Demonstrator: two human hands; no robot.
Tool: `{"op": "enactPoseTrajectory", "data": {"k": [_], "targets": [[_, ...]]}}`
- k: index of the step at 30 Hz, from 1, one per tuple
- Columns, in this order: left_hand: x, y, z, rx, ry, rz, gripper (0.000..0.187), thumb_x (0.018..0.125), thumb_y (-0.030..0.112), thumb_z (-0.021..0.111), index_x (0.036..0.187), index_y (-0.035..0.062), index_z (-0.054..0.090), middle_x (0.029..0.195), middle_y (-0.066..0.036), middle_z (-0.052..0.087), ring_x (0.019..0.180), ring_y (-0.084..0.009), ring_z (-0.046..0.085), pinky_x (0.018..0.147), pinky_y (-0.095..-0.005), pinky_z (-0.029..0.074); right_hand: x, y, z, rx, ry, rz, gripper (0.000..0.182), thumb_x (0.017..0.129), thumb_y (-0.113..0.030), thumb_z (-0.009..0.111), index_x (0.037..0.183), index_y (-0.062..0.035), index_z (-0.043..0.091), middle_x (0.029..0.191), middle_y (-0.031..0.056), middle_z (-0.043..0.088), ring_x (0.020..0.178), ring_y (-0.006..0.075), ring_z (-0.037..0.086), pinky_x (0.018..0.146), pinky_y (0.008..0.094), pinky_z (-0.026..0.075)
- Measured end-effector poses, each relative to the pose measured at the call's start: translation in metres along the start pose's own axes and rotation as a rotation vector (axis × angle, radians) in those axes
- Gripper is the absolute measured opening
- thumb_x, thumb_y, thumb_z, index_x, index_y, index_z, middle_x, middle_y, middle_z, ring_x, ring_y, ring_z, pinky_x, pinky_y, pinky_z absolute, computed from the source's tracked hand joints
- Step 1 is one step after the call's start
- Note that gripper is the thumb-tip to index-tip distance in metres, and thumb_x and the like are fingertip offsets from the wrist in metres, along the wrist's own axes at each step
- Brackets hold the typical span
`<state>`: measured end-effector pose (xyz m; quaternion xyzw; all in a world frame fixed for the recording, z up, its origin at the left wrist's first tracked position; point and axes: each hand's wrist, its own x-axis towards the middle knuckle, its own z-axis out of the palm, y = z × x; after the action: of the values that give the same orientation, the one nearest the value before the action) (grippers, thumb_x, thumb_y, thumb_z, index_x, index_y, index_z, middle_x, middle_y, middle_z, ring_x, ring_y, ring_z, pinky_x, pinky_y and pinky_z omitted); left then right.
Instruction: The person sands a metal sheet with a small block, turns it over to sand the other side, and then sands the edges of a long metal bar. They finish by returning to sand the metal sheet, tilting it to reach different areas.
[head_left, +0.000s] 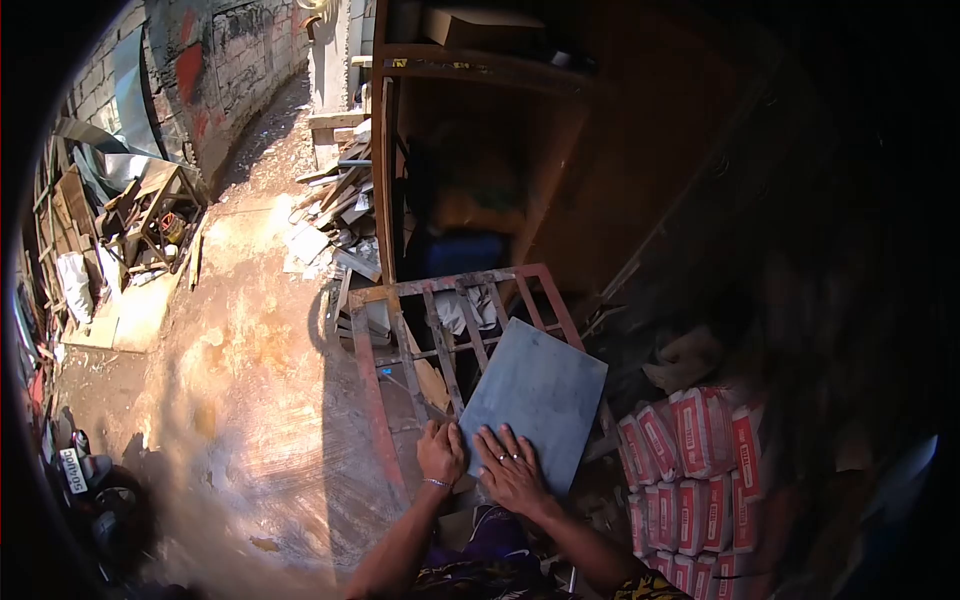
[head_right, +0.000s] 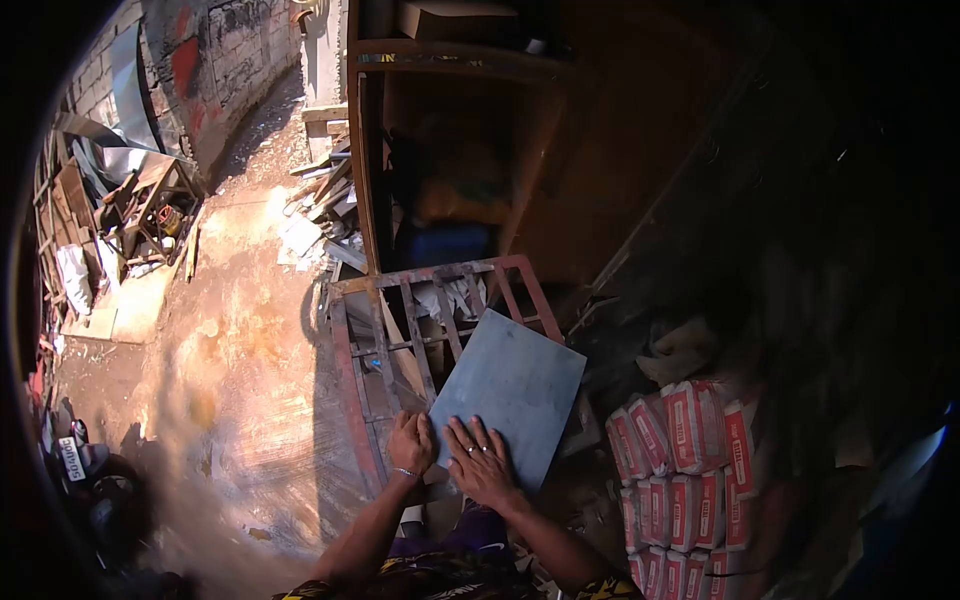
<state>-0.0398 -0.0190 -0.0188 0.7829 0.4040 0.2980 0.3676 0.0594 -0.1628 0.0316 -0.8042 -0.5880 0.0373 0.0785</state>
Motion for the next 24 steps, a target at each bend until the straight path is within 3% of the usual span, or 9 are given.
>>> {"op": "enactPoseTrajectory", "data": {"k": [2, 4, 8, 11, 14, 16, 19, 21, 24], "targets": [[-0.002, -0.001, -0.001, -0.008, -0.002, -0.005, 0.023, 0.104, 0.021, 0.057, 0.099, 0.0068, 0.075, 0.100, -0.015, 0.065, 0.090, -0.0383, 0.065, 0.074, -0.0510, 0.047, -0.002, 0.012, -0.005, -0.056, -0.081, -0.042, 0.068, 0.107, -0.040, 0.049, 0.167, -0.0164, 0.030, 0.176, 0.0055, 0.025, 0.161, 0.0338, 0.023, 0.125, 0.0611, 0.015], [0.000, -0.001, 0.001, -0.043, 0.008, 0.007, 0.022, 0.103, 0.019, 0.058, 0.100, 0.0068, 0.075, 0.101, -0.014, 0.065, 0.090, -0.0377, 0.065, 0.075, -0.0503, 0.046, 0.045, 0.043, -0.003, -0.002, -0.039, 0.049, 0.069, 0.108, -0.043, 0.047, 0.168, -0.0156, 0.028, 0.177, 0.0056, 0.021, 0.162, 0.0323, 0.021, 0.124, 0.0651, 0.014], [0.001, 0.001, 0.001, -0.106, 0.020, 0.004, 0.021, 0.103, 0.018, 0.059, 0.104, 0.0065, 0.076, 0.103, -0.013, 0.067, 0.092, -0.0367, 0.065, 0.077, -0.0496, 0.046, 0.170, 0.096, 0.001, 0.002, 0.065, 0.364, 0.068, 0.110, -0.044, 0.042, 0.169, -0.0127, 0.024, 0.177, 0.0091, 0.020, 0.163, 0.0351, 0.014, 0.124, 0.0626, 0.013], [-0.001, 0.001, -0.001, -0.085, 0.015, 0.007, 0.021, 0.103, 0.017, 0.059, 0.105, 0.0064, 0.077, 0.103, -0.012, 0.067, 0.092, -0.0355, 0.065, 0.078, -0.0473, 0.046, 0.185, 0.087, 0.004, 0.031, 0.094, 0.402, 0.069, 0.111, -0.045, 0.040, 0.168, -0.0114, 0.024, 0.177, 0.0091, 0.018, 0.163, 0.0356, 0.011, 0.125, 0.0603, 0.014], [-0.001, 0.001, -0.004, -0.113, -0.016, -0.035, 0.021, 0.103, 0.016, 0.058, 0.105, 0.0063, 0.077, 0.103, -0.012, 0.068, 0.093, -0.0347, 0.065, 0.079, -0.0448, 0.047, 0.121, 0.041, 0.009, 0.070, 0.050, 0.228, 0.071, 0.109, -0.043, 0.045, 0.169, -0.0114, 0.022, 0.178, 0.0080, 0.016, 0.164, 0.0349, 0.010, 0.127, 0.0572, 0.012], [-0.001, 0.004, -0.002, -0.113, -0.011, -0.054, 0.022, 0.103, 0.015, 0.058, 0.105, 0.0059, 0.077, 0.103, -0.012, 0.068, 0.092, -0.0346, 0.065, 0.080, -0.0435, 0.047, 0.061, 0.005, 0.017, 0.017, 0.043, 0.039, 0.072, 0.105, -0.043, 0.051, 0.167, -0.0127, 0.031, 0.176, 0.0078, 0.023, 0.162, 0.0341, 0.020, 0.126, 0.0558, 0.013], [-0.001, 0.001, -0.001, -0.113, 0.003, -0.019, 0.022, 0.103, 0.015, 0.058, 0.104, 0.0059, 0.077, 0.102, -0.012, 0.068, 0.092, -0.0354, 0.065, 0.081, -0.0437, 0.047, 0.032, 0.015, 0.002, 0.020, -0.071, -0.138, 0.071, 0.104, -0.041, 0.052, 0.166, -0.0131, 0.033, 0.176, 0.0075, 0.026, 0.161, 0.0332, 0.023, 0.124, 0.0606, 0.013], [-0.002, 0.002, -0.001, -0.116, 0.015, -0.019, 0.023, 0.104, 0.015, 0.057, 0.105, 0.0062, 0.078, 0.101, -0.012, 0.067, 0.092, -0.0353, 0.065, 0.080, -0.0439, 0.047, 0.074, 0.051, -0.009, 0.048, -0.075, -0.006, 0.069, 0.106, -0.041, 0.050, 0.167, -0.0143, 0.031, 0.176, 0.0072, 0.026, 0.162, 0.0330, 0.022, 0.124, 0.0631, 0.012], [-0.001, 0.003, 0.000, -0.080, 0.000, -0.029, 0.024, 0.104, 0.016, 0.057, 0.107, 0.0065, 0.078, 0.100, -0.012, 0.067, 0.091, -0.0351, 0.065, 0.080, -0.0444, 0.047, 0.165, 0.120, 0.004, 0.009, 0.116, 0.260, 0.067, 0.109, -0.041, 0.046, 0.167, -0.0121, 0.030, 0.176, 0.0070, 0.024, 0.162, 0.0330, 0.018, 0.124, 0.0620, 0.015]]}}
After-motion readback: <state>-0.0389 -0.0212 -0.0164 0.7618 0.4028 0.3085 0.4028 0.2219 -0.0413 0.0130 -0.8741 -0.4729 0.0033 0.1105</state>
